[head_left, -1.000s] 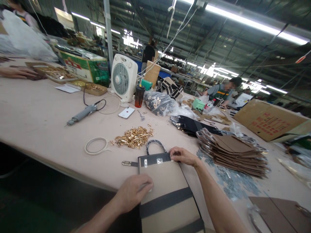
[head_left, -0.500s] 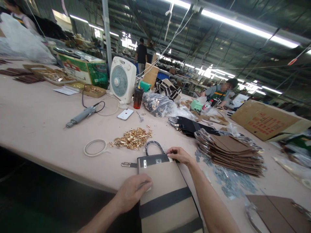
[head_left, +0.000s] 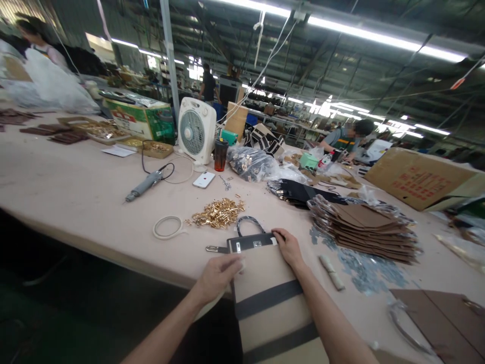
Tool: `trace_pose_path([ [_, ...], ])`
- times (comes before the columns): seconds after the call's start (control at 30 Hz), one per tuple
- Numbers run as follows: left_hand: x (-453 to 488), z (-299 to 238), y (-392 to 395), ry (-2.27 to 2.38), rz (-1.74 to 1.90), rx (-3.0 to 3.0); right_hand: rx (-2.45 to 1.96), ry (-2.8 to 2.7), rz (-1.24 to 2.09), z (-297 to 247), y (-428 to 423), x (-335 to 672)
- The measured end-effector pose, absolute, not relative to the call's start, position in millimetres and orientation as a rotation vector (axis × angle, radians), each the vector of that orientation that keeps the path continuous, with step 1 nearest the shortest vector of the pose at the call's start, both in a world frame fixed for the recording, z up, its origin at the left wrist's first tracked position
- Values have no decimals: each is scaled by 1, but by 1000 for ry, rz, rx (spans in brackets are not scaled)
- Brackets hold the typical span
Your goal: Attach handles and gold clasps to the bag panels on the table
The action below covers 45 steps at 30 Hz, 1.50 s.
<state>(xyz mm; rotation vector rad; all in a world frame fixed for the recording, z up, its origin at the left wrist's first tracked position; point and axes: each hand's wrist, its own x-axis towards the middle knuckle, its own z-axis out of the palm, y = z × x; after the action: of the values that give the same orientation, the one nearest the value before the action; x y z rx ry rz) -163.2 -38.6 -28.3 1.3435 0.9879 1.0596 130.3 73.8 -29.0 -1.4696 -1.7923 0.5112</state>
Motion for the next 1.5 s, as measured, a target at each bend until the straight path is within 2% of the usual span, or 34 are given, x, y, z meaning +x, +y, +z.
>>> trace_pose_path([
  [0.2,-163,-30,-38,929,1037,1431,-1388,-1643,342,-1,34,114],
  [0.4,-163,-24,-39,906,903,1526,-1096,-2079,575,26,-34,74],
  [0.53,-163,-26,-39,903,860,1639,-1064,-2261,592,30,-49,56],
  [0.93,-163,-23,-39,906,839,1774,-1310,-2553,158,25,-54,39],
  [1.3,-174,-20,-36,818,867,1764,-1118,-2211,575,8,-52,43],
  [1.5,-174,-25,-35,854,877,1825,-1071,-2168,629,2,-51,41],
])
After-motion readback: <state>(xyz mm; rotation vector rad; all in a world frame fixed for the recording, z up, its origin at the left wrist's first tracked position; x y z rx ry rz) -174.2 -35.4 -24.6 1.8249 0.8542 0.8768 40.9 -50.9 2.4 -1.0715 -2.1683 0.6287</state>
